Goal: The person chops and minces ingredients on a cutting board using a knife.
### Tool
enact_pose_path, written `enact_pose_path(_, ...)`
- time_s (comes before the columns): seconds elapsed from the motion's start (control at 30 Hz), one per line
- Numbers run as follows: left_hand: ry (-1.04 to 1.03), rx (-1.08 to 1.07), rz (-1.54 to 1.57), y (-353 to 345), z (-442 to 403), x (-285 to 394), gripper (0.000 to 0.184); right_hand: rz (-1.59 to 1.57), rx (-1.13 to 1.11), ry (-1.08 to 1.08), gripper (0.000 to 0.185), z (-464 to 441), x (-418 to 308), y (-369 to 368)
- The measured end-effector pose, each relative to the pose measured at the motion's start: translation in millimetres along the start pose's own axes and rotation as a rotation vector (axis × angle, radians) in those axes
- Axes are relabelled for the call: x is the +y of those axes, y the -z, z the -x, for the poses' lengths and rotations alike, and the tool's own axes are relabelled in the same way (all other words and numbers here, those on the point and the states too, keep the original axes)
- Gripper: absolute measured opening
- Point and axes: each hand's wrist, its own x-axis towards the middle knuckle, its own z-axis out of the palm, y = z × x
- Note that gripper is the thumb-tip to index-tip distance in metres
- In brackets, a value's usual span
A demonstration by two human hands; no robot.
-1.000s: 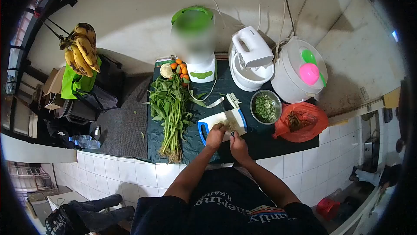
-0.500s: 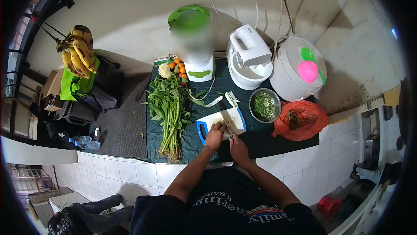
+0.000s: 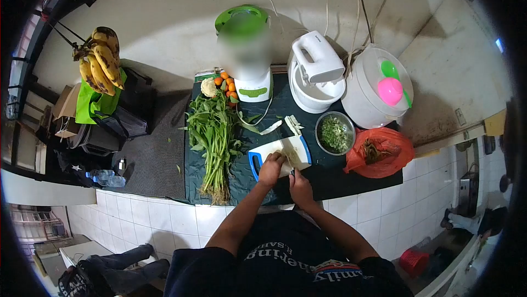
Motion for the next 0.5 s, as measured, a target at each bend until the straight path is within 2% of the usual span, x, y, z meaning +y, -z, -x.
enact_pose_path(0.17, 0.004, 0.007, 0.008, 0, -1, 2, 0.03, -0.086, -0.032, -0.075, 0.04, -10, -14, 3)
enact_pose_path(0.3, 0.014, 0.027, 0.064, 1, -3, 3, 0.026, -0.145, -0.019, -0.056, 0.04, -27, -1, -11)
enact_pose_path(0.37, 0.031, 0.069, 0.143, 0, -1, 1, 0.023, -0.066, 0.054, 0.036, 0.04, -28, -1, -10)
enact_pose_path(0.5, 0.025, 0.062, 0.149, -6, 0, -6, 0.022, -0.127, 0.012, -0.016, 0.041, -13, -11, 7)
